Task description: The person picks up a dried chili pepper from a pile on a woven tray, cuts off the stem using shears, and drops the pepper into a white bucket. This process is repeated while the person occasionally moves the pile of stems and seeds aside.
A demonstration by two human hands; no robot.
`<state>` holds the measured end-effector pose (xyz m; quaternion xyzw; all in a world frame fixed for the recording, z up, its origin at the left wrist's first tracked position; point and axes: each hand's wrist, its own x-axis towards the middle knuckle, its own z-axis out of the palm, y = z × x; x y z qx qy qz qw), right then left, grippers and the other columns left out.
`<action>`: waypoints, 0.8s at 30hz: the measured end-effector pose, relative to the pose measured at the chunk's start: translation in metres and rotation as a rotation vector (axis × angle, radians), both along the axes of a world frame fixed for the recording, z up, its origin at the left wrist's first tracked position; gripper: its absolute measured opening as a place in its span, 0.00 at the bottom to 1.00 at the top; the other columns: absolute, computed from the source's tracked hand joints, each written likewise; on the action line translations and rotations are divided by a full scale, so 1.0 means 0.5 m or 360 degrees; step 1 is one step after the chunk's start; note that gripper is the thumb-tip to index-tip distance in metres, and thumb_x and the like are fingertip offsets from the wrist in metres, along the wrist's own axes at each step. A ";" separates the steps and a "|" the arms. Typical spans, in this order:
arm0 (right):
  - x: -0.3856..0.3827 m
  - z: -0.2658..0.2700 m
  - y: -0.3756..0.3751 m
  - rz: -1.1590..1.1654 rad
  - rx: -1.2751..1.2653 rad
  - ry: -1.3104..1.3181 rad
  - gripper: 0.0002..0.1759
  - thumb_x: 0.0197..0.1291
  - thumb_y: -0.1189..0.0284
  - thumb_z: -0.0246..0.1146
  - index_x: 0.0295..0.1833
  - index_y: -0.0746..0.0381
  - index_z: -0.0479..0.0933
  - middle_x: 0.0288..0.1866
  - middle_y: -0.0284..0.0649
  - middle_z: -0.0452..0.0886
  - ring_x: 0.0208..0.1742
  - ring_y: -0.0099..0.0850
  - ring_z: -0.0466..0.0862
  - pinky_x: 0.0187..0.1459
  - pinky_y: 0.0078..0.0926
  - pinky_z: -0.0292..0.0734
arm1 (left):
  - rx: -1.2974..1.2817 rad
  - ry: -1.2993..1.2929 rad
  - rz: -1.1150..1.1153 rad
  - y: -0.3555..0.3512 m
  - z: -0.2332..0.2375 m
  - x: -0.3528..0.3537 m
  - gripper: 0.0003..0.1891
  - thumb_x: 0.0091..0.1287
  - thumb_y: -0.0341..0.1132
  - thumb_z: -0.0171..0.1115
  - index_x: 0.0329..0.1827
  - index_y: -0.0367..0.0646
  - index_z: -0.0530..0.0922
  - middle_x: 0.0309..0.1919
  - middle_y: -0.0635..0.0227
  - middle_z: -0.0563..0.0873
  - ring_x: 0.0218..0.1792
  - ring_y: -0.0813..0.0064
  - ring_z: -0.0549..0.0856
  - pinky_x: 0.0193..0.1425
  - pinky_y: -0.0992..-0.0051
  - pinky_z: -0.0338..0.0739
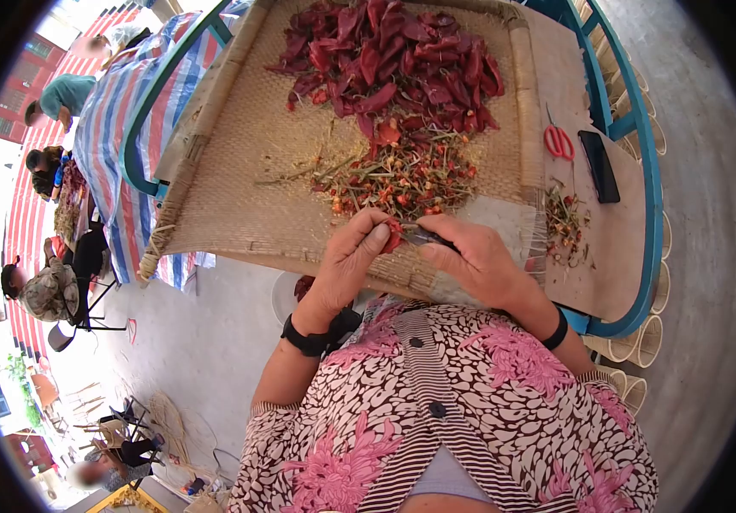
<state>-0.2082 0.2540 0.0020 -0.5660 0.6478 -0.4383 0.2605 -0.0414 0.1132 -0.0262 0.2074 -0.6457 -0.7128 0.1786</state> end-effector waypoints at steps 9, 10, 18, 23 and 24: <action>-0.016 0.011 0.004 0.0055 0.0127 -0.0344 0.23 0.70 0.57 0.57 0.54 0.67 0.74 0.38 0.50 0.79 0.38 0.43 0.80 0.41 0.33 0.73 | -0.1078 0.0047 -0.0105 0.002 0.000 -0.022 0.12 0.73 0.30 0.55 0.55 0.35 0.72 0.39 0.63 0.75 0.40 0.70 0.75 0.46 0.76 0.71; -0.017 0.007 0.007 0.0049 0.0144 -0.0375 0.23 0.70 0.57 0.57 0.54 0.67 0.74 0.38 0.49 0.79 0.37 0.42 0.80 0.41 0.33 0.73 | -0.1061 0.0108 -0.0069 0.004 -0.004 -0.024 0.11 0.73 0.30 0.55 0.54 0.35 0.72 0.39 0.62 0.75 0.40 0.69 0.75 0.46 0.75 0.71; -0.012 0.015 0.013 -0.0024 0.0187 -0.0276 0.22 0.69 0.58 0.58 0.55 0.66 0.75 0.38 0.51 0.79 0.38 0.45 0.81 0.40 0.35 0.74 | -0.0860 -0.0086 -0.0017 0.011 0.025 -0.025 0.06 0.73 0.30 0.55 0.45 0.36 0.75 0.34 0.65 0.74 0.36 0.71 0.75 0.44 0.75 0.70; -0.002 0.014 0.011 -0.0042 0.0227 -0.0239 0.22 0.69 0.60 0.59 0.57 0.66 0.75 0.40 0.52 0.80 0.41 0.48 0.82 0.42 0.36 0.75 | -0.0669 -0.0024 0.0118 0.008 0.001 -0.018 0.07 0.74 0.33 0.56 0.44 0.37 0.76 0.34 0.69 0.76 0.35 0.78 0.74 0.41 0.78 0.69; 0.001 0.015 0.011 -0.0054 0.0251 -0.0207 0.22 0.68 0.60 0.59 0.57 0.66 0.75 0.40 0.52 0.81 0.41 0.48 0.82 0.42 0.36 0.75 | -0.0677 -0.0064 0.0069 0.003 0.002 -0.014 0.07 0.74 0.33 0.56 0.44 0.37 0.76 0.34 0.70 0.76 0.35 0.79 0.74 0.41 0.78 0.69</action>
